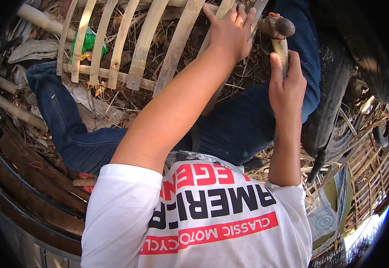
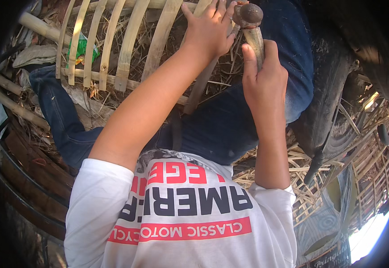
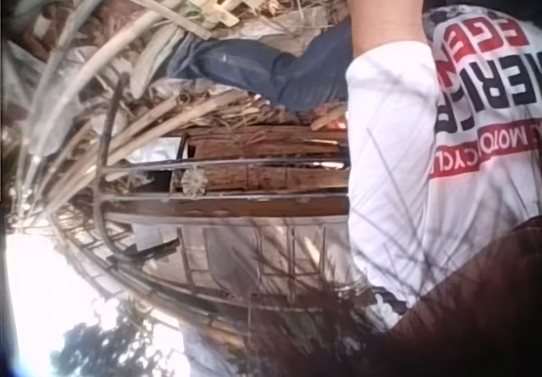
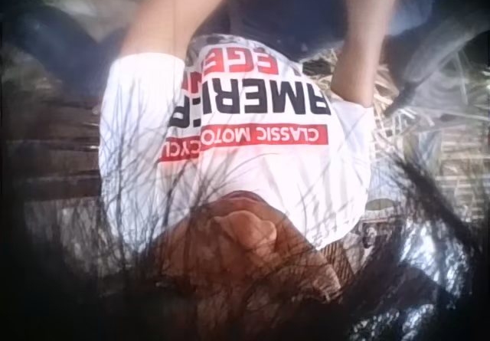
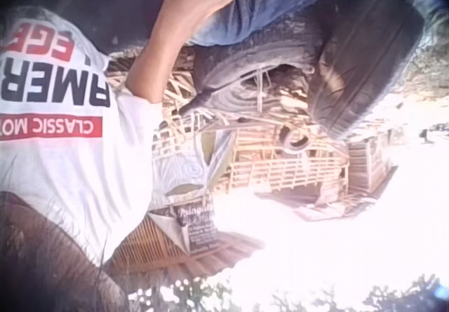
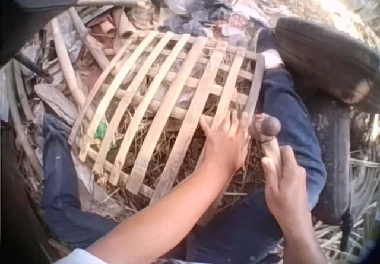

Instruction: The person builds a bamboo structure by placing bamboo strips onto a frame and hammering nails into them using a hammer.

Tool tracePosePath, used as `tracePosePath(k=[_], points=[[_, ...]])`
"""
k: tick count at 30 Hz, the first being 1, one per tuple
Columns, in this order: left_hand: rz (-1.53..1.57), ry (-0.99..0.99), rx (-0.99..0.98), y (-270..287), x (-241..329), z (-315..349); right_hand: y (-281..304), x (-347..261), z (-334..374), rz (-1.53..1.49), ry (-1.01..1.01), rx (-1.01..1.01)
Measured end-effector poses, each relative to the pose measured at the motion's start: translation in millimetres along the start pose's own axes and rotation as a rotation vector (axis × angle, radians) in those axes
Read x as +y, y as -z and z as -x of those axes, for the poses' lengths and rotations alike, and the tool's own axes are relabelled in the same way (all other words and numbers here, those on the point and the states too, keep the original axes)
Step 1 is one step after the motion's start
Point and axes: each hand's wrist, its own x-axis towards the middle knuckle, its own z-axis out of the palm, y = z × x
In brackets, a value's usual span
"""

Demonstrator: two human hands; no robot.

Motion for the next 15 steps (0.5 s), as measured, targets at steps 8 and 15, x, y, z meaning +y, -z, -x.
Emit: tracePosePath(k=[8, 15], points=[[-0.031, -0.009, 0.036, -9, 2, 2, -4, -1, -7, -0.094, 0.047, 0.016], [-0.055, -0.045, -0.025, 7, 2, 3, 5, -10, 3, -0.014, 0.176, 0.039]])
